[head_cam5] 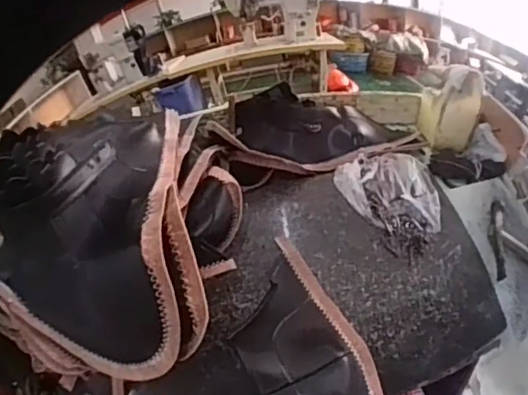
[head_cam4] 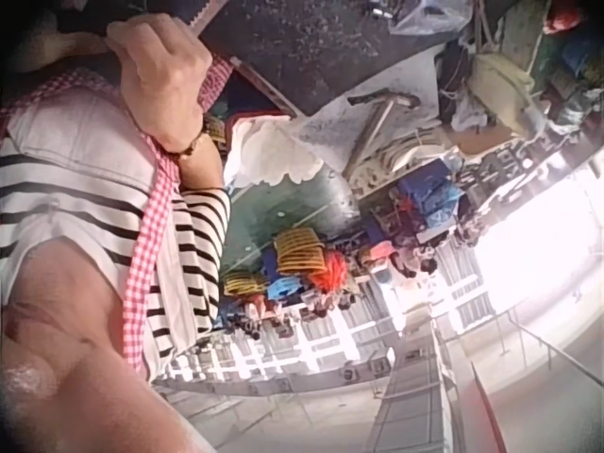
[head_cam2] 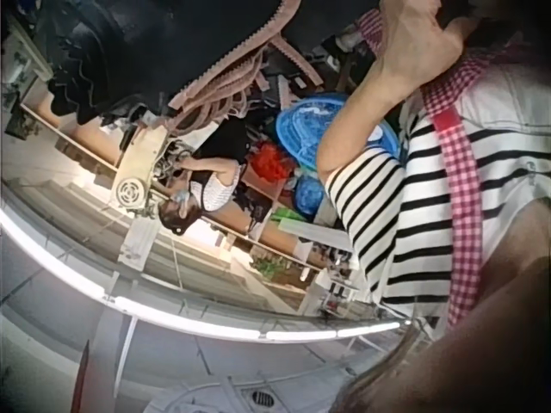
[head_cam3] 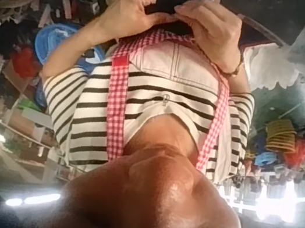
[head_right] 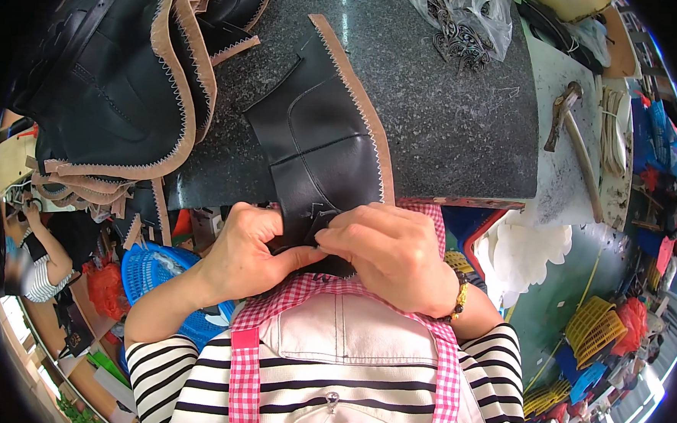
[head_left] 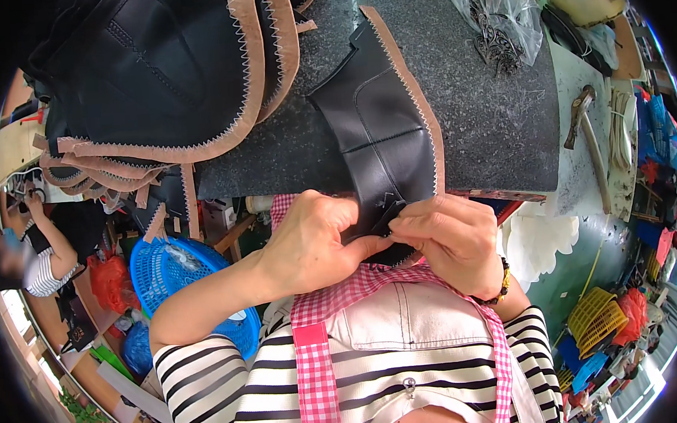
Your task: The person is assembling a black shoe by hand. They repeatedly pick up small metal fasteners, place them into pre-cut slots on the shoe's upper, and hammer them into place using a small hammer. The process involves precise alignment of the fasteners and careful striking to secure them.
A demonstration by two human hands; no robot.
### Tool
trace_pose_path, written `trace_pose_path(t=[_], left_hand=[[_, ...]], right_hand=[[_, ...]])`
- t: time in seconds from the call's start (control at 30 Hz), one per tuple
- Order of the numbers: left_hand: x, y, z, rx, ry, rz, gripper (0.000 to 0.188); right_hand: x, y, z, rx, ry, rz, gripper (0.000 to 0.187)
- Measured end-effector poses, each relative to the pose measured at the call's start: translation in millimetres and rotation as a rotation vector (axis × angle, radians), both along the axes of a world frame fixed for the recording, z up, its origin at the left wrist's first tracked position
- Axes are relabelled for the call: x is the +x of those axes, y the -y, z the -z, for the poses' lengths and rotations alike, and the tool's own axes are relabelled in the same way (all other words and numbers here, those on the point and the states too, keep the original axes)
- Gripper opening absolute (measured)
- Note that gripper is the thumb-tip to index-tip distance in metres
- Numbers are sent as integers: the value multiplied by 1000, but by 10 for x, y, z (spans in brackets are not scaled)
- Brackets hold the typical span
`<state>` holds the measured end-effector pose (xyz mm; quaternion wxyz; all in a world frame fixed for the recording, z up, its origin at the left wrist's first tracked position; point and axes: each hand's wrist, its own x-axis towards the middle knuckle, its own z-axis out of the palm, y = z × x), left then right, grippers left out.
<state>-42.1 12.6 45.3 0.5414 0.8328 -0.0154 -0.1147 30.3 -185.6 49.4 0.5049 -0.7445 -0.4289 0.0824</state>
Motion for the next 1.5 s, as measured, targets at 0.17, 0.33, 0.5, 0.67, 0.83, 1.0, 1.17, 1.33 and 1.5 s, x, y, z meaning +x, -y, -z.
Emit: trace_pose_path(t=[0.17, 0.33, 0.5, 0.67, 0.83, 1.0, 1.17, 1.33, 1.5], left_hand=[[-26, 55, 37, -58, 44, -60, 39], [-21, 74, 5, -61, 25, -38, 41], [-43, 72, 32, -42, 27, -24, 41], [-21, 104, -23, -23, 18, 6, 40], [-6, 113, -66, 18, 36, 57, 38], [-9, 130, -64, 30, 61, 75, 37], [-17, 145, -2, 9, 117, 58, 33], [16, 123, -112, 90, 147, 132, 32], [-54, 166, -55, 79, 193, 77, 30]], right_hand=[[-59, 17, -33, -64, -352, 144, 16], [-112, 6, -85, -165, -531, 259, 20], [-132, 26, -91, -177, -468, 245, 19], [-169, 13, 15, -85, -228, 227, 18], [-177, 19, 27, -77, -35, 206, 17], [-149, 42, 16, -93, 8, 147, 18], [-66, 59, 67, -114, -142, 91, 19], [79, 28, 71, -19, -239, 85, 25], [28, 100, 195, 124, -168, 49, 26]])
